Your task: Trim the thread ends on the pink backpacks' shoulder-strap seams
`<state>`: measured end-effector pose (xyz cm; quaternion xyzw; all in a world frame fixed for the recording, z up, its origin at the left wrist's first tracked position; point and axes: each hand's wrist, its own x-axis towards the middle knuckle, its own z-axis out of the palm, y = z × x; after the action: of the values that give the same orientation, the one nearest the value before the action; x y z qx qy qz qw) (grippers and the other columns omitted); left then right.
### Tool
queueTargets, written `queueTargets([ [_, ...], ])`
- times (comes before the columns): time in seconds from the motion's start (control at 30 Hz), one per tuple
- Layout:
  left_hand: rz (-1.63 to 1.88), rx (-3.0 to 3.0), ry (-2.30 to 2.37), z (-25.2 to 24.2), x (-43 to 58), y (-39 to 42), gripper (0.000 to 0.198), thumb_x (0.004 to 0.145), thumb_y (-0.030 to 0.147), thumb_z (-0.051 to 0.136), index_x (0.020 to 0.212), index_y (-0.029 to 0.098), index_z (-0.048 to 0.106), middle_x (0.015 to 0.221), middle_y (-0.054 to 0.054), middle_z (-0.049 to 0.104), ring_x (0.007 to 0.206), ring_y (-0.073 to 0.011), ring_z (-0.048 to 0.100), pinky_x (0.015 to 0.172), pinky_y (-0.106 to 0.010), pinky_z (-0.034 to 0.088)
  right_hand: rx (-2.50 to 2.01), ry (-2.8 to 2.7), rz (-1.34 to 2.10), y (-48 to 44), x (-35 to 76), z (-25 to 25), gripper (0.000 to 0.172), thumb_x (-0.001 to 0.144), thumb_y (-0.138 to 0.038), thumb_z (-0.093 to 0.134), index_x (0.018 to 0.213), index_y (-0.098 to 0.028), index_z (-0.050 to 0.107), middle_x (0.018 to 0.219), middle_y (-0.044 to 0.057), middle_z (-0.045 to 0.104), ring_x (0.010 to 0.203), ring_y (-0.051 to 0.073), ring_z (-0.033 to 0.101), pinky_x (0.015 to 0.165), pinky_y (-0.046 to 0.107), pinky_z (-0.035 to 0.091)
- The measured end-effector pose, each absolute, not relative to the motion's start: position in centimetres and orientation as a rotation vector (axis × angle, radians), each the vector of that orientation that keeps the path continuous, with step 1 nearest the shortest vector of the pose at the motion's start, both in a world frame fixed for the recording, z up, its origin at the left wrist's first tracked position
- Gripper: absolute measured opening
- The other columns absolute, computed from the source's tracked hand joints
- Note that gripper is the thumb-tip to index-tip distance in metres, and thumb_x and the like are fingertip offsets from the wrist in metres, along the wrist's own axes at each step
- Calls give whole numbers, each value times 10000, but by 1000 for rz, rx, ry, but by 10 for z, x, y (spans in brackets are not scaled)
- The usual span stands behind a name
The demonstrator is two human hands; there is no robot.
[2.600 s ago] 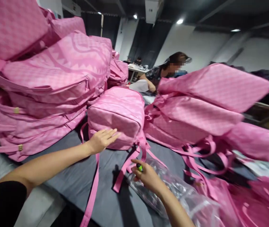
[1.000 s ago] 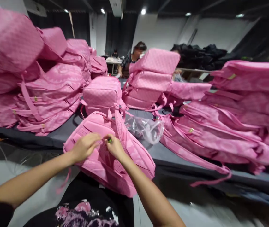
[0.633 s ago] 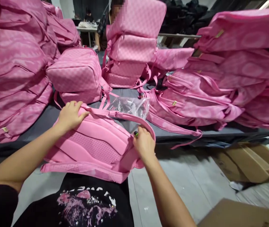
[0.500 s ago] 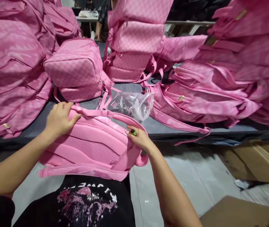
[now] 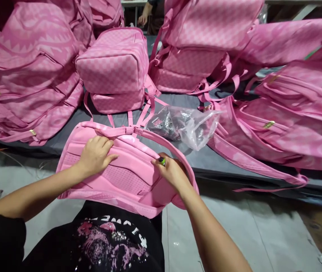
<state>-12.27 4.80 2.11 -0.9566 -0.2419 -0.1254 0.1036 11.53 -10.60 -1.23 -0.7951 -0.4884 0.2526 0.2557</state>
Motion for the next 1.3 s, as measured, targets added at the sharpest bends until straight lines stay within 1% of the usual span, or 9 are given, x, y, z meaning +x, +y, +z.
queueTargets([
  [0.07, -261, -2845, -716, 27, -126, 56, 362, 919, 513, 660, 952, 153, 672, 936, -113, 671, 890, -281, 586, 720, -391, 406, -2184, -1297, 682, -106, 116, -15, 387, 904, -604, 488, 781, -238, 469, 596, -37, 469, 561, 149, 435, 557, 272, 315],
  [0.27, -356, -2797, -650, 39, -185, 79, 306, 945, 464, 655, 812, 188, 643, 820, -45, 651, 798, -231, 562, 736, -392, 359, -2145, -1294, 696, -104, 120, -25, 409, 903, -619, 482, 917, -220, 570, 704, 9, 631, 636, 192, 566, 611, 284, 383],
  [0.43, -359, -2841, -668, 34, -169, 73, 302, 883, 425, 746, 998, 163, 651, 976, -71, 671, 904, -259, 573, 771, -381, 344, -2221, -1359, 615, -99, 116, -22, 398, 920, -583, 429, 923, -221, 593, 640, 5, 602, 583, 199, 562, 580, 295, 382],
  [0.63, -391, -2929, -569, 21, -136, 60, 301, 809, 349, 833, 959, 168, 645, 960, -43, 678, 895, -242, 567, 767, -359, 313, -2403, -1349, 527, -108, 110, -24, 509, 940, -543, 421, 1192, -161, 646, 880, 119, 741, 808, 298, 700, 706, 364, 491],
  [0.8, -928, -2751, -591, -11, -163, 56, 123, 900, 245, 732, 940, 180, 637, 937, -26, 690, 873, -191, 567, 832, -354, 327, -2227, -1586, 125, -110, 88, -12, 450, 960, -344, 414, 1239, -102, 671, 1242, 240, 665, 1101, 344, 661, 871, 440, 534],
  [0.9, -1072, -2693, -472, -26, -163, 59, 72, 963, 231, 637, 898, 200, 647, 905, -4, 708, 866, -165, 575, 839, -354, 324, -1889, -1796, 117, -95, 69, 9, 389, 935, -272, 441, 1175, -140, 717, 1098, 169, 702, 975, 275, 688, 800, 392, 556],
  [1.03, -1118, -2654, -412, -30, -157, 64, 94, 978, 221, 598, 918, 219, 669, 896, 8, 724, 872, -158, 579, 843, -352, 328, -1761, -1746, 705, -58, 49, 28, 388, 927, -252, 476, 1229, -146, 695, 933, 85, 758, 760, 188, 701, 730, 318, 550],
  [1.2, -1157, -2649, -354, -34, -159, 68, 95, 960, 180, 595, 903, 216, 661, 890, 13, 720, 851, -161, 568, 826, -343, 343, -2173, -1872, 751, -25, 26, 43, 378, 878, -164, 531, 1217, -153, 697, 1009, 133, 777, 895, 272, 734, 785, 365, 514],
  [1.3, -1173, -2678, -340, -39, -159, 70, 136, 952, 126, 544, 931, 207, 652, 912, 1, 719, 848, -173, 568, 821, -350, 348, -2386, -1939, 716, -13, 12, 55, 237, 849, -141, 568, 1050, -136, 694, 908, 157, 767, 840, 298, 730, 700, 351, 489],
])
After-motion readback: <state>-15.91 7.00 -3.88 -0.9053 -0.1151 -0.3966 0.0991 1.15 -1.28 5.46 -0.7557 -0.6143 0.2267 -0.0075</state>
